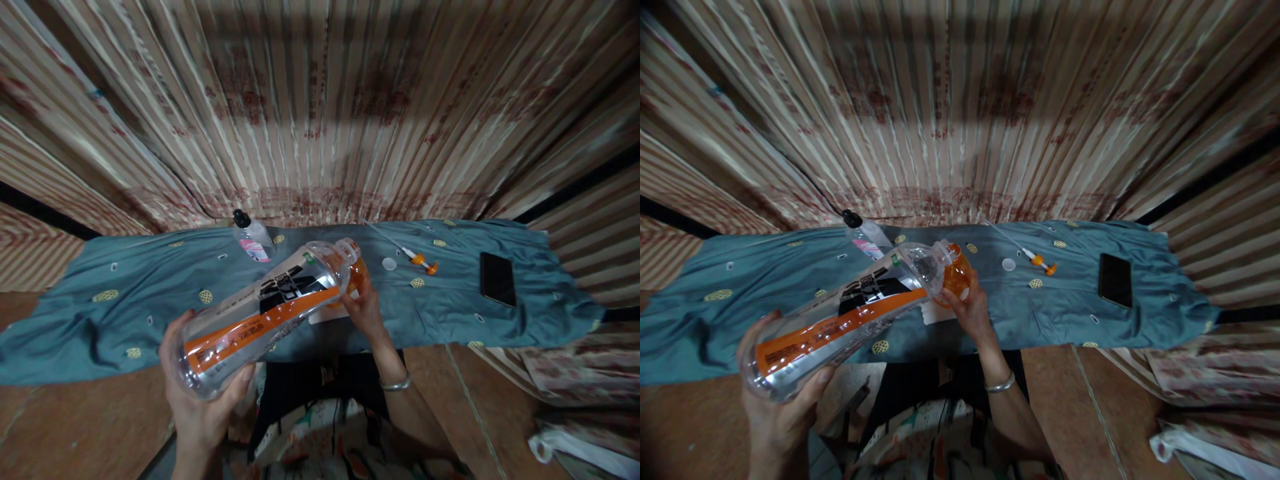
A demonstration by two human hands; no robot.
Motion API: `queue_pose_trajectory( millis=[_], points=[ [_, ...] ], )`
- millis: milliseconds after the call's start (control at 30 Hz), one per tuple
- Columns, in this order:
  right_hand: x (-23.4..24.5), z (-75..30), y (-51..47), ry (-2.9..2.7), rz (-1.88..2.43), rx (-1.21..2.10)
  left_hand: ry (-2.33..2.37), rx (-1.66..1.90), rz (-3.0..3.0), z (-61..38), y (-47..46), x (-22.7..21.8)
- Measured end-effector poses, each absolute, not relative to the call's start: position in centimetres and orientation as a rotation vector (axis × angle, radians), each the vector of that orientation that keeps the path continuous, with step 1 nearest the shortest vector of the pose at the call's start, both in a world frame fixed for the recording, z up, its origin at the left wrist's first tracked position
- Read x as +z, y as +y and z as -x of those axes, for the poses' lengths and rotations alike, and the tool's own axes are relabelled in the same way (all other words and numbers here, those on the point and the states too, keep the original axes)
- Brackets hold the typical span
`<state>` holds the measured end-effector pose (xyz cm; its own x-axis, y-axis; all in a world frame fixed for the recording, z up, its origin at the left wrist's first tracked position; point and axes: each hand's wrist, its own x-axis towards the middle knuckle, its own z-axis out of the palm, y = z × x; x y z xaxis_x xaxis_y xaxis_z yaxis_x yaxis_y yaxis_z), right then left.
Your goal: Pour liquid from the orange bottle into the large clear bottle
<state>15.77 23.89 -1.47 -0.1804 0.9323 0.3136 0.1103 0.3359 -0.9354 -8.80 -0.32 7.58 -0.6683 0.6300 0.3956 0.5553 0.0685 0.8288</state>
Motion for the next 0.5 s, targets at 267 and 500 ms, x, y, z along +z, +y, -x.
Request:
queue_pose_trajectory(
  millis=[267, 500],
  points=[
    [-1.25, -15.66, 23.84, -1.582, 0.982, 0.984, 2.274, 1.656, -1.265, 8.77, -0.31, 7.87],
    [-1.27, -15.64, 23.90, -1.583, 0.989, 0.998, 2.282, 1.662, -1.303, 8.90, -0.36, 7.53]
  ],
)
